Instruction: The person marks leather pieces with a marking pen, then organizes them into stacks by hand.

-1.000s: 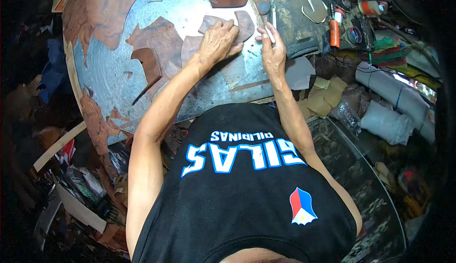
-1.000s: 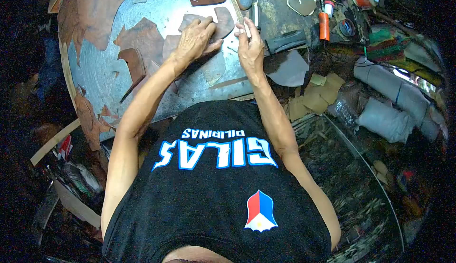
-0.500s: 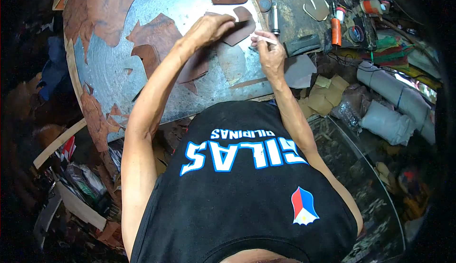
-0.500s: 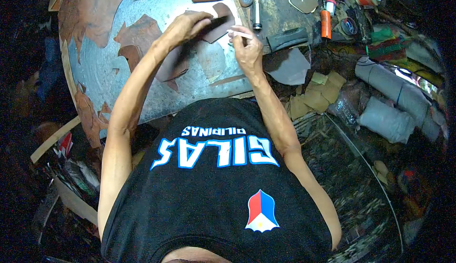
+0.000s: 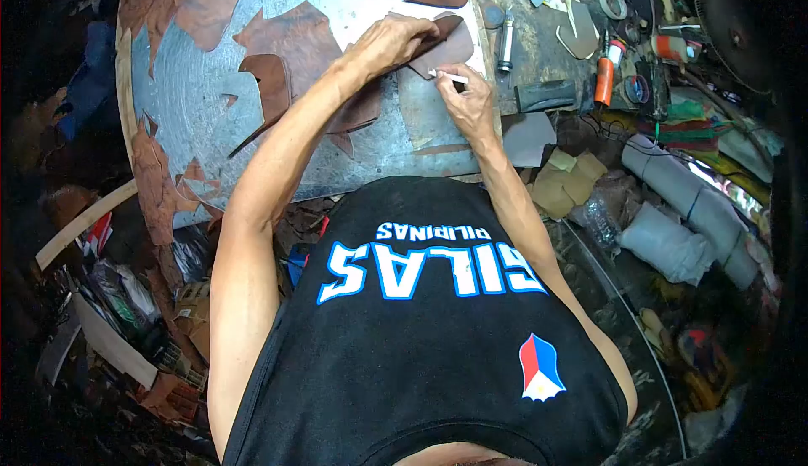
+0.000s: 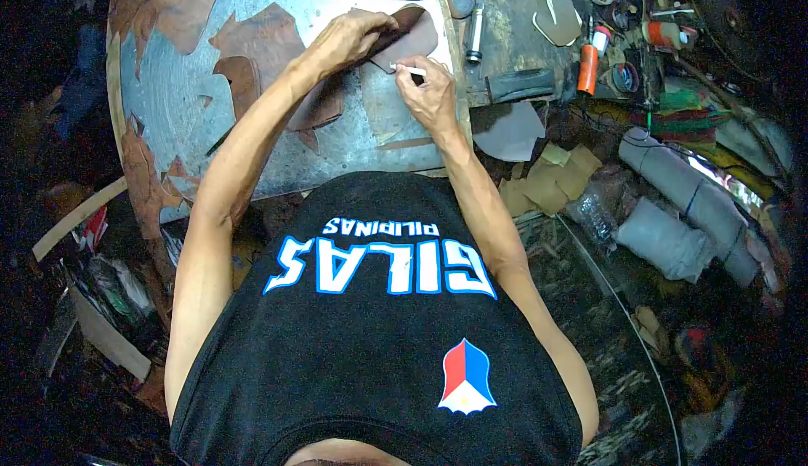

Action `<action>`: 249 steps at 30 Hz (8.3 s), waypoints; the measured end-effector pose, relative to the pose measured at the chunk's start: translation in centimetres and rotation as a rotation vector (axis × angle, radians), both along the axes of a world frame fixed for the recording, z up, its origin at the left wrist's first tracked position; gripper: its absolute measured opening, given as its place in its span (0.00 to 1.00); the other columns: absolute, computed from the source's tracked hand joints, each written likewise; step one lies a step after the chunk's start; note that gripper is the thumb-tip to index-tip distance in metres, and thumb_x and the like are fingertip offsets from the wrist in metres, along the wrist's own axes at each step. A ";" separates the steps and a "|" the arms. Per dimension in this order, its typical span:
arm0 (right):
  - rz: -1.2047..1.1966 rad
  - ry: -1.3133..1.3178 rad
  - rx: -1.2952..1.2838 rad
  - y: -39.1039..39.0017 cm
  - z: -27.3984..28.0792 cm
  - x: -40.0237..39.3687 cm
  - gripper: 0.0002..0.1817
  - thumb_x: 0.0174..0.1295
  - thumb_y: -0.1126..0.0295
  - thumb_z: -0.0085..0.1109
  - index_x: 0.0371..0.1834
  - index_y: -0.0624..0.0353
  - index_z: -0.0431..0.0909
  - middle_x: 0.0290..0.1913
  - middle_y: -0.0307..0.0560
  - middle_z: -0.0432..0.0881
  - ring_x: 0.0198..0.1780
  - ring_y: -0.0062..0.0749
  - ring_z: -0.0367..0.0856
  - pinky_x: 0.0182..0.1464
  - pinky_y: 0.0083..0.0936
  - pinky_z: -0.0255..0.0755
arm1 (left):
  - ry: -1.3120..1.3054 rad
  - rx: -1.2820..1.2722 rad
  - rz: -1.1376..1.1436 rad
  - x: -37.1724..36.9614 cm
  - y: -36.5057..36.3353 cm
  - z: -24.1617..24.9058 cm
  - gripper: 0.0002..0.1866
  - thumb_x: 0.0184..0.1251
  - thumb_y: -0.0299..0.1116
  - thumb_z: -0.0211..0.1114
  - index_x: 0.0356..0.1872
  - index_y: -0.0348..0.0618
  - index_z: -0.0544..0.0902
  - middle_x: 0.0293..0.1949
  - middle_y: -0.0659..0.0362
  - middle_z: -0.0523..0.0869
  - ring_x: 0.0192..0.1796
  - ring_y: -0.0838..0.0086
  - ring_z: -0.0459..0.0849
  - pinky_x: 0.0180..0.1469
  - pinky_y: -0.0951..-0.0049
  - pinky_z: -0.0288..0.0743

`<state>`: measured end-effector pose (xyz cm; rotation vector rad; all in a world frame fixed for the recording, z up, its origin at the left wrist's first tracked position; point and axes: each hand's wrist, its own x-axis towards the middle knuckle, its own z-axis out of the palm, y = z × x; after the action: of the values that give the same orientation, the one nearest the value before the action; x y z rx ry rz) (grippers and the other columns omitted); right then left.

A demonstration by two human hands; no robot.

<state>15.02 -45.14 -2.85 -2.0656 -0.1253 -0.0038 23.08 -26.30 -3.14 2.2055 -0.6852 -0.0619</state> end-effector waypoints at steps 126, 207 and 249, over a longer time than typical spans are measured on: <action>0.208 0.158 0.218 2.6 1.8 -3.8 0.08 0.62 0.73 0.59 0.41 0.62 0.83 0.37 0.48 0.86 0.41 0.33 0.84 0.44 0.26 0.75 | 0.044 0.466 0.216 -13.1 7.4 5.1 0.36 0.46 0.49 0.77 0.57 0.44 0.77 0.65 0.43 0.69 0.66 0.47 0.69 0.64 0.49 0.66; 0.236 0.363 0.515 3.4 1.2 -2.0 0.10 0.69 0.68 0.56 0.43 0.64 0.82 0.37 0.43 0.84 0.37 0.20 0.80 0.40 0.16 0.72 | 0.129 0.288 0.557 -12.6 2.1 3.0 0.23 0.60 0.37 0.62 0.56 0.41 0.77 0.64 0.43 0.72 0.45 0.45 0.85 0.46 0.54 0.83; 0.410 0.045 0.024 5.3 -0.6 -2.3 0.08 0.62 0.69 0.61 0.37 0.62 0.82 0.33 0.49 0.85 0.31 0.37 0.83 0.40 0.31 0.75 | 0.181 0.040 0.458 -12.2 5.8 1.2 0.19 0.68 0.27 0.51 0.58 0.42 0.78 0.57 0.43 0.80 0.56 0.49 0.81 0.58 0.56 0.76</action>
<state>12.76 -39.88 -3.44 -1.9813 -0.5159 0.2910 10.90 -20.52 -1.90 2.3077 -0.0718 -0.0402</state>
